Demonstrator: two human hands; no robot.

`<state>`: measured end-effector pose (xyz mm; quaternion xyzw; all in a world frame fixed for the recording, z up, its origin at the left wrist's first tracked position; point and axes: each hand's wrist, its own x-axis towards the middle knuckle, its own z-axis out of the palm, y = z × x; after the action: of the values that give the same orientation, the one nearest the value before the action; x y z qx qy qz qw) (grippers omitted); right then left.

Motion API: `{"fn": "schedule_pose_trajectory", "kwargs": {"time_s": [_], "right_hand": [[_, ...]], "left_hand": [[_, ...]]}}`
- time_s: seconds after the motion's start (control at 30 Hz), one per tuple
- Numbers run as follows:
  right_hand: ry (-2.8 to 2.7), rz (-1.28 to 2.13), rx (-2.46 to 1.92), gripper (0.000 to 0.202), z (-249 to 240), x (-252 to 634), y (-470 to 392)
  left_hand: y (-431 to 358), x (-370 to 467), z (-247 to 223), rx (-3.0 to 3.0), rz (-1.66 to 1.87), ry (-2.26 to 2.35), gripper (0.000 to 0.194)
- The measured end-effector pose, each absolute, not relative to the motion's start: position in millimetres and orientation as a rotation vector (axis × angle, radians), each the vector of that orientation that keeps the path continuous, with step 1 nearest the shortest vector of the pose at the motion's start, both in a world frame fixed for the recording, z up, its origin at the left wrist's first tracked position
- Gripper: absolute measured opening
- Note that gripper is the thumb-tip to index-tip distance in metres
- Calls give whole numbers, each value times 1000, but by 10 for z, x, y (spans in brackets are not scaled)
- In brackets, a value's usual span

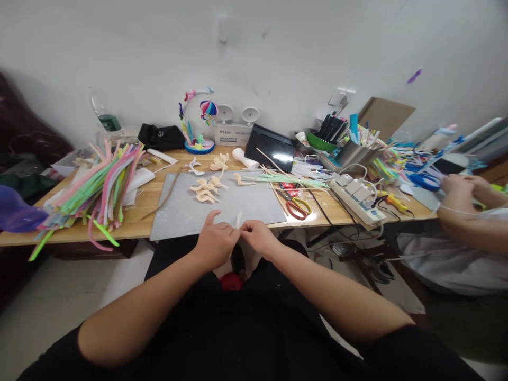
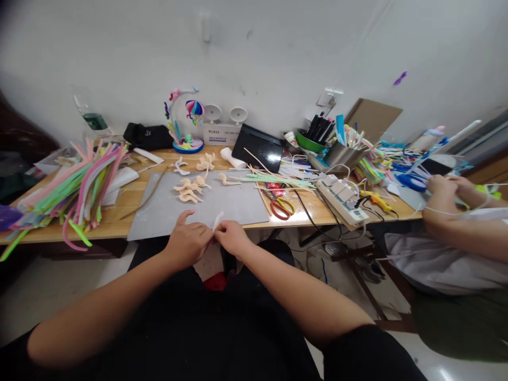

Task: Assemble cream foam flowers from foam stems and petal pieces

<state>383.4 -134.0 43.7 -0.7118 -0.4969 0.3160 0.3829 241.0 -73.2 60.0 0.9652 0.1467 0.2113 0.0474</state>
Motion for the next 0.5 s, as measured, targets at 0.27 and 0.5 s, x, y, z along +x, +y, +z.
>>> {"fn": "schedule_pose_trajectory", "kwargs": {"time_s": [0.27,0.5], "right_hand": [[-2038,491,-1177,15,1073,4218,-1490],[-2290,337,-1120,16,1189,4108,-1457]], "left_hand": [[-652,2329,832,1950,277,426,24],[-723,2407,871,1615,228,379,25]]}}
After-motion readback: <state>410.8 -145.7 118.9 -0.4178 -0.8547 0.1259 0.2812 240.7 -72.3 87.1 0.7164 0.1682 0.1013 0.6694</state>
